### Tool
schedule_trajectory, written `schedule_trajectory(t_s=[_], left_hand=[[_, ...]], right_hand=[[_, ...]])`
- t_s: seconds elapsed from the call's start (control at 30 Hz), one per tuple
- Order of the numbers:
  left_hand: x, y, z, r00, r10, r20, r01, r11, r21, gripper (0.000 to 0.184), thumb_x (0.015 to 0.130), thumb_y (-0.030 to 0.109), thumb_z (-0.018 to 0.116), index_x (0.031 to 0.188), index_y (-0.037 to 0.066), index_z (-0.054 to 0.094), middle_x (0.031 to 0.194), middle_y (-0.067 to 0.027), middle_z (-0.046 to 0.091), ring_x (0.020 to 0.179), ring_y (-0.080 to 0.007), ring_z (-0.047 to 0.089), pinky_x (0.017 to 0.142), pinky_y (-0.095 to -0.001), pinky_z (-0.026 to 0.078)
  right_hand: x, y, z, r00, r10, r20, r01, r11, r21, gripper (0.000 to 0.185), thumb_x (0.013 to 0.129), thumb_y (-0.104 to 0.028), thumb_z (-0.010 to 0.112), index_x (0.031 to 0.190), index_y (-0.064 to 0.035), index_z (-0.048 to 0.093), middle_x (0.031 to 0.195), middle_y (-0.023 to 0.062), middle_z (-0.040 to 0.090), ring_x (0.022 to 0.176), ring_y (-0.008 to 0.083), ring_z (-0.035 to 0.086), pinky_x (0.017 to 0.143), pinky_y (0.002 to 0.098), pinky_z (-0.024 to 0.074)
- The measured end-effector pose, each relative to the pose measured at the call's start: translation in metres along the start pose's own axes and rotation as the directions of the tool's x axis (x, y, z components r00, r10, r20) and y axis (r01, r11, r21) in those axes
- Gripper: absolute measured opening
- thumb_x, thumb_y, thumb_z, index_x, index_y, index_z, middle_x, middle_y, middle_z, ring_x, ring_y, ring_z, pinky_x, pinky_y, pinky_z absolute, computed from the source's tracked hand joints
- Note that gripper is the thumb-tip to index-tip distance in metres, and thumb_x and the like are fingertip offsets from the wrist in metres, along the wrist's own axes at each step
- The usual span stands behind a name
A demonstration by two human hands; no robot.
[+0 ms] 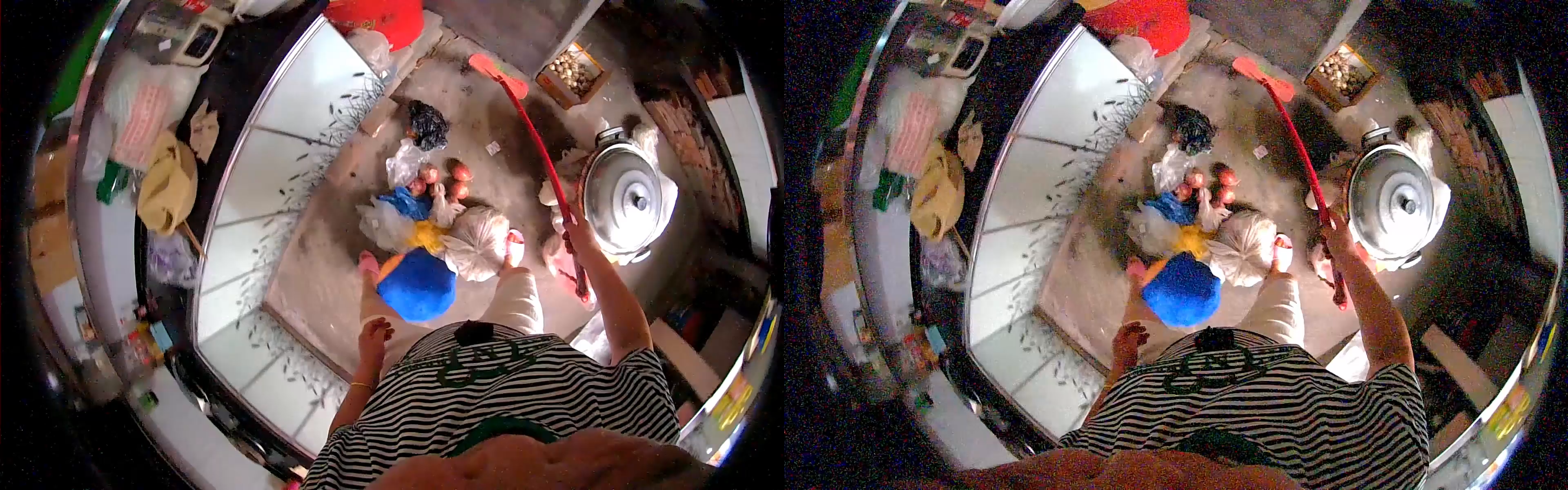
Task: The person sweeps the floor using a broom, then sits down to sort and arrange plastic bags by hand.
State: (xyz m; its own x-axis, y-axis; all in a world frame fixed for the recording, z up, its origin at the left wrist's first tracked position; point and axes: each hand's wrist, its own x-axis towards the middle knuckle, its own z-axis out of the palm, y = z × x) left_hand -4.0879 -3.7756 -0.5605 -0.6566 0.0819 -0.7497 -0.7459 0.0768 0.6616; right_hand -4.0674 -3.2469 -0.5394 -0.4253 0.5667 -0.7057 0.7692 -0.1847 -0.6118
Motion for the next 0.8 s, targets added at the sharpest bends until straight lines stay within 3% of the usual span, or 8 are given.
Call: schedule_trajectory(t_s=[0.1,0.17,0.23,0.47,0.6,0.67,0.73,0.8], left_hand=[[0.066,0.017,-0.036,0.982,-0.176,0.068,0.167,0.978,0.122,0.022,0.086,0.008,0.046,0.104,-0.001,0.054,0.091,-0.0119,0.061,0.077,-0.0186,0.061,0.068,-0.0269,0.049],[0.098,0.026,-0.066,0.984,-0.043,0.174,0.015,0.987,0.157,0.022,0.086,0.007,0.045,0.104,-0.002,0.054,0.090,-0.0119,0.061,0.076,-0.0182,0.061,0.066,-0.0257,0.049],[0.118,0.034,-0.092,0.985,0.002,0.174,-0.026,0.990,0.137,0.022,0.086,0.007,0.045,0.104,-0.002,0.054,0.090,-0.0117,0.062,0.075,-0.0179,0.061,0.065,-0.0254,0.049],[0.143,0.027,-0.129,0.988,0.057,0.145,-0.090,0.969,0.232,0.023,0.083,0.008,0.048,0.102,-0.002,0.055,0.085,-0.0128,0.062,0.074,-0.0209,0.061,0.065,-0.0283,0.049],[0.162,0.013,-0.126,0.862,0.462,0.208,-0.410,0.394,0.823,0.029,0.078,0.006,0.051,0.105,-0.003,0.053,0.097,-0.0208,0.058,0.093,-0.0355,0.053,0.084,-0.0392,0.042],[0.178,0.018,-0.120,0.937,0.326,0.123,-0.281,0.497,0.821,0.032,0.078,0.007,0.053,0.108,-0.003,0.051,0.106,-0.0220,0.054,0.099,-0.0352,0.050,0.087,-0.0393,0.040],[0.189,0.037,-0.096,0.890,0.445,0.102,-0.290,0.377,0.880,0.037,0.078,0.009,0.055,0.112,-0.004,0.048,0.114,-0.0233,0.049,0.105,-0.0353,0.047,0.092,-0.0399,0.037],[0.236,0.034,-0.107,0.801,0.526,0.286,-0.408,0.130,0.904,0.040,0.078,0.011,0.056,0.114,-0.003,0.046,0.113,-0.0225,0.050,0.104,-0.0346,0.047,0.091,-0.0393,0.038]], right_hand=[[-0.010,0.039,0.053,0.995,-0.009,-0.095,0.004,0.999,-0.050,0.049,0.083,-0.006,0.043,0.129,-0.0206,0.040,0.057,0.0024,0.045,0.038,0.0106,0.039,0.032,0.0251,0.0308],[-0.031,0.055,0.094,0.979,-0.024,-0.202,0.008,0.997,-0.079,0.048,0.082,-0.007,0.044,0.128,-0.0208,0.042,0.056,0.0015,0.045,0.037,0.0101,0.039,0.032,0.0247,0.0306],[-0.051,0.061,0.124,0.972,0.099,-0.215,-0.106,0.994,-0.017,0.047,0.083,-0.007,0.045,0.127,-0.0221,0.044,0.055,0.0011,0.044,0.036,0.0099,0.037,0.031,0.0247,0.0305],[-0.031,0.029,0.158,0.984,0.040,-0.176,-0.051,0.997,-0.059,0.047,0.083,-0.006,0.042,0.126,-0.0267,0.045,0.053,0.0023,0.044,0.036,0.0118,0.039,0.031,0.0259,0.0322],[0.039,-0.022,0.149,0.993,0.055,-0.101,-0.048,0.996,0.069,0.036,0.087,-0.014,0.037,0.121,-0.0239,0.048,0.052,0.0025,0.041,0.037,0.0125,0.038,0.034,0.0269,0.0307],[0.073,-0.044,0.155,0.991,-0.066,-0.120,0.073,0.996,0.058,0.029,0.089,-0.020,0.038,0.115,-0.0216,0.049,0.051,0.0025,0.040,0.038,0.0126,0.038,0.035,0.0273,0.0309],[0.126,-0.072,0.164,0.982,-0.138,-0.129,0.151,0.984,0.091,0.024,0.090,-0.023,0.039,0.111,-0.0202,0.050,0.051,0.0026,0.039,0.039,0.0128,0.039,0.036,0.0278,0.0311],[0.168,-0.119,0.215,0.984,-0.128,-0.125,0.144,0.981,0.127,0.022,0.090,-0.021,0.039,0.109,-0.0198,0.050,0.051,0.0030,0.039,0.038,0.0135,0.039,0.035,0.0289,0.0307]])
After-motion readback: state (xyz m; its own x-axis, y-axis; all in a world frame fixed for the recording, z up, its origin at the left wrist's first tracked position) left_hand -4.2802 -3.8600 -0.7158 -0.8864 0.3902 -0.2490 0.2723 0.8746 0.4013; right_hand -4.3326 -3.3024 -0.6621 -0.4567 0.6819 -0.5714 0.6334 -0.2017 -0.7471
